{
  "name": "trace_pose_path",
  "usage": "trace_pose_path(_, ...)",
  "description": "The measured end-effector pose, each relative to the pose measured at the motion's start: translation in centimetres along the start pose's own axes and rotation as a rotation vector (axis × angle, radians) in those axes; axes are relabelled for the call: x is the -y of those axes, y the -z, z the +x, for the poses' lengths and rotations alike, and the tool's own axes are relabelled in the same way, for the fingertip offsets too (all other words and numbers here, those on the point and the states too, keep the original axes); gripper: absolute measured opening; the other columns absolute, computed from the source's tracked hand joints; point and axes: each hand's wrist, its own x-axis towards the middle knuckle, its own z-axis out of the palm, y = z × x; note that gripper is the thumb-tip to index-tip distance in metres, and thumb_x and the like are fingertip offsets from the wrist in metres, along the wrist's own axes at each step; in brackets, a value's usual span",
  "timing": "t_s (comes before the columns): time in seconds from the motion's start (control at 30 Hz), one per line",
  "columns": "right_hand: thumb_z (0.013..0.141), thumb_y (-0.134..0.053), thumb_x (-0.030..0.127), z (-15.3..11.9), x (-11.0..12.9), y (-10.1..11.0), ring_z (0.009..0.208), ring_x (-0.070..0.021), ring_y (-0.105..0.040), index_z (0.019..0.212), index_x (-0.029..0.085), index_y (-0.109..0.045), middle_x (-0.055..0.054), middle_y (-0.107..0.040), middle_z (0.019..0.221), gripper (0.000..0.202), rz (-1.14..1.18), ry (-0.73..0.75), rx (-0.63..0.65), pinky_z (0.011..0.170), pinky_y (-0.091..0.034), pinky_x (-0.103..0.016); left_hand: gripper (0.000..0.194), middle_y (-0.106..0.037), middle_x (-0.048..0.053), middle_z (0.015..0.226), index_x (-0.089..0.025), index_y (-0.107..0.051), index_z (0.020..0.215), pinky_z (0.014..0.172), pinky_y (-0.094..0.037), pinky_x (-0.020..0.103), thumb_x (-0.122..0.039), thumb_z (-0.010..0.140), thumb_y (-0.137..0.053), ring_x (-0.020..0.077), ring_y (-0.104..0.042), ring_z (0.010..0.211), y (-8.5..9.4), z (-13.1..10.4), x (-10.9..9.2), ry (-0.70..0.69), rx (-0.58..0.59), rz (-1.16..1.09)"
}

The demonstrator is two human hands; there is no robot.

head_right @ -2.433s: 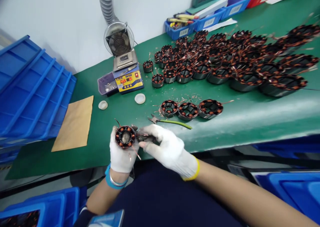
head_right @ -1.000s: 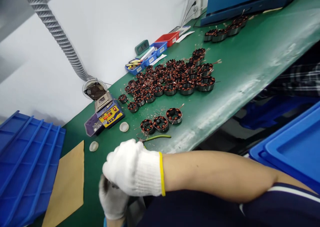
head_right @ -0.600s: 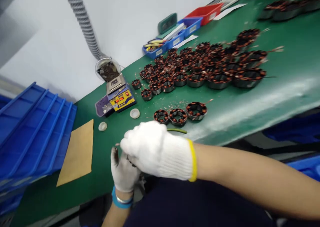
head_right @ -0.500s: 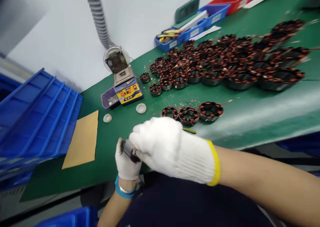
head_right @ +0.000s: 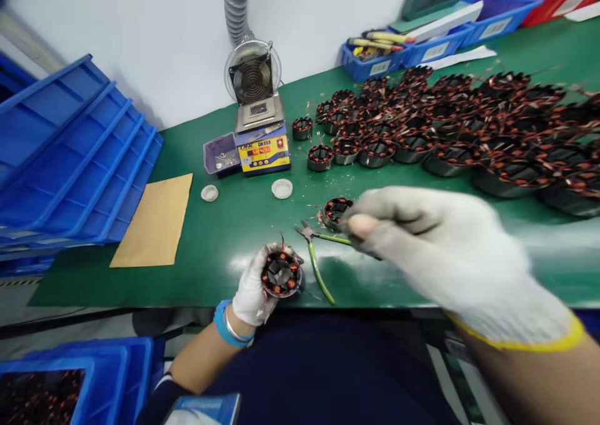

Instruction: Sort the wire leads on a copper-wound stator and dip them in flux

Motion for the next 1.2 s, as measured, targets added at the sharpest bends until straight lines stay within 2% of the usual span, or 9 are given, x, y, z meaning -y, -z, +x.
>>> trace_pose_path(0.1,0.094,-0.071,0.047,-1.1,-0.9,-1.5,0.069,-0.0256,-0.073,0.093,0.027,-0.073,-0.01,-0.078,0.086,0.021,-0.103,0.098,0.113,0.059,-0.06,-0.039,0.035,-0.079,0.004,0.085,-0.021,-0.081,0.086,0.08,-0.058,0.032,-0.054,0.08,-0.09,0.0201,-0.073,0.079,0.0,0.3,0.1,-0.035,-0.105,0.022)
trace_pose_path(0.27,0.093,-0.07,0.022,-3.4,-1.7,-5.3,0.096,-0.0306,-0.08,0.115,0.025,-0.07,-0.014,-0.081,0.108,0.021,-0.302,0.502,-0.016,0.085,-0.066,-0.044,0.01,-0.079,0.002,0.089,-0.022,-0.079,0.089,0.079,-0.057,0.028,-0.03,0.086,-0.083,0.0187,-0.072,0.08,-0.8,0.8,-0.2,-0.164,-0.274,-0.038)
trace_pose_path(0.43,0.1,-0.069,0.027,-2.8,-2.0,-7.5,0.084,-0.0259,-0.078,0.114,0.021,-0.071,-0.012,-0.08,0.096,0.015,-0.293,0.522,0.064,0.078,-0.063,-0.038,0.009,-0.079,0.002,0.096,-0.022,-0.077,0.095,0.084,-0.057,0.026,-0.025,0.088,-0.081,0.0175,-0.072,0.088,-1.0,0.8,-0.5,-0.267,-0.287,0.016)
trace_pose_path(0.6,0.102,-0.067,0.022,-2.0,-1.5,-7.9,0.074,-0.02,-0.076,0.112,0.022,-0.071,-0.006,-0.079,0.088,0.01,-0.19,0.559,0.042,0.069,-0.06,-0.031,0.02,-0.078,0.004,0.103,-0.023,-0.074,0.101,0.09,-0.059,0.03,-0.034,0.087,-0.083,0.0198,-0.073,0.095,-0.3,0.9,-0.2,-0.303,-0.284,0.09)
trace_pose_path(0.73,0.104,-0.062,0.023,-1.7,-1.1,-7.6,0.075,-0.0203,-0.077,0.106,0.024,-0.074,-0.005,-0.079,0.087,0.012,-0.167,0.493,0.082,0.071,-0.062,-0.032,0.031,-0.077,0.005,0.105,-0.024,-0.073,0.106,0.092,-0.061,0.034,-0.046,0.086,-0.083,0.0219,-0.073,0.098,0.6,1.0,0.0,-0.311,-0.27,0.153)
trace_pose_path(0.87,0.103,-0.062,0.034,-1.3,-0.7,-7.0,0.083,-0.022,-0.08,0.104,0.025,-0.078,-0.006,-0.082,0.095,0.019,-0.113,0.27,0.129,0.079,-0.064,-0.034,0.034,-0.077,0.006,0.113,-0.025,-0.071,0.11,0.099,-0.061,0.039,-0.051,0.089,-0.079,0.0244,-0.074,0.106,1.3,1.0,0.2,-0.313,-0.252,0.225)
trace_pose_path(1.03,0.081,-0.084,0.04,-1.4,-1.2,-7.9,0.074,-0.0215,-0.077,0.103,0.021,-0.078,-0.006,-0.082,0.094,0.03,-0.136,0.007,0.191,0.066,-0.062,-0.031,0.033,-0.077,0.006,0.113,-0.025,-0.07,0.113,0.099,-0.059,0.037,-0.05,0.092,-0.077,0.0233,-0.073,0.105,1.1,0.9,0.3,-0.367,-0.3,0.25)
trace_pose_path(1.1,0.092,-0.075,0.035,-2.0,-1.6,-8.8,0.071,-0.0191,-0.075,0.096,0.02,-0.076,-0.005,-0.08,0.087,0.015,-0.173,0.103,0.123,0.066,-0.06,-0.029,0.033,-0.076,0.005,0.111,-0.025,-0.069,0.113,0.097,-0.058,0.035,-0.05,0.092,-0.078,0.0216,-0.073,0.102,0.9,0.9,0.3,-0.394,-0.314,0.253)
trace_pose_path(1.2,0.102,-0.059,0.019,-3.1,-2.0,-9.6,0.071,-0.0181,-0.072,0.097,0.02,-0.074,-0.005,-0.076,0.082,0.015,-0.292,0.514,0.028,0.07,-0.058,-0.03,0.036,-0.076,0.005,0.114,-0.025,-0.069,0.115,0.1,-0.057,0.035,-0.05,0.091,-0.08,0.0222,-0.073,0.106,0.7,1.0,0.3,-0.426,-0.371,0.274)
